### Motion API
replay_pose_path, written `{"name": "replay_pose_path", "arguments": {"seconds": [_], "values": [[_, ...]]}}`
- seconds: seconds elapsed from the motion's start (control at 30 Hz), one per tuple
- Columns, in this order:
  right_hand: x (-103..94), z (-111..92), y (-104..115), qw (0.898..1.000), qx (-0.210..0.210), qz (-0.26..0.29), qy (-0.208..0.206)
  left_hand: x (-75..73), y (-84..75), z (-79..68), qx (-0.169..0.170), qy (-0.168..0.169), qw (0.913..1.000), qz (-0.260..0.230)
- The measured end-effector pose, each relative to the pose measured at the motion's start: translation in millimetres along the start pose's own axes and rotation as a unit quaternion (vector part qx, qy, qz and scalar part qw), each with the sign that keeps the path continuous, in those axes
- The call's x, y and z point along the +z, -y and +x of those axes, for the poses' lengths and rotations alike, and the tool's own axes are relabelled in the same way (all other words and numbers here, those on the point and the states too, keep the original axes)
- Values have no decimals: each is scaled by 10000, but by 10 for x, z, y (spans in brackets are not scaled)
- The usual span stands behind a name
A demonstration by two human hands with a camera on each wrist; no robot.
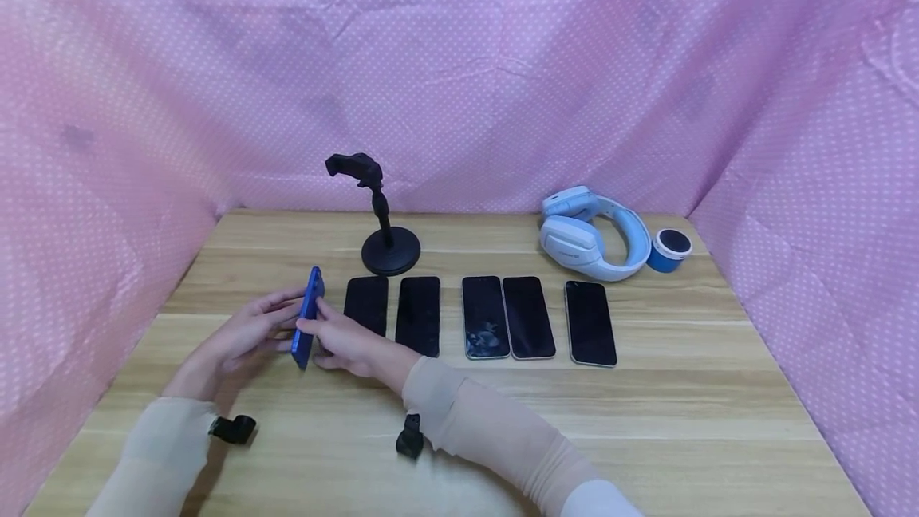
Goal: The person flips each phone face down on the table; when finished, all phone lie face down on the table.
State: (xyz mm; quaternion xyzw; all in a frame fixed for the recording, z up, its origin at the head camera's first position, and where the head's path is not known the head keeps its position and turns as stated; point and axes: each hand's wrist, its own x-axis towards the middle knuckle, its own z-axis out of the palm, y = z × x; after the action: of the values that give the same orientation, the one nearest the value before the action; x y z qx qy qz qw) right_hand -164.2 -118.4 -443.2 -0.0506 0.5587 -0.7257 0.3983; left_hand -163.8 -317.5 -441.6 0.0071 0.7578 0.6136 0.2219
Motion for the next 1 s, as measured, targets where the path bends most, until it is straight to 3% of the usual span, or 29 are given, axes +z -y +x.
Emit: {"name": "replay_pose_path", "arguments": {"seconds": [0.23, 0.5, 0.8, 1.0], "values": [[-30, -23, 31, 9985, -165, 465, 228, -3, -31, 1, 184, 26, 9997, -132], [-84, -42, 64, 9978, -152, 532, 374, -5, -44, -12, 191, -140, 9994, 260], [-87, -69, 123, 9991, -174, 380, 8, -34, -20, -31, 236, -306, 9987, 340], [-77, -89, 96, 9994, 43, 136, -326, -55, -6, -44, 233, -405, 9978, 462]]}}
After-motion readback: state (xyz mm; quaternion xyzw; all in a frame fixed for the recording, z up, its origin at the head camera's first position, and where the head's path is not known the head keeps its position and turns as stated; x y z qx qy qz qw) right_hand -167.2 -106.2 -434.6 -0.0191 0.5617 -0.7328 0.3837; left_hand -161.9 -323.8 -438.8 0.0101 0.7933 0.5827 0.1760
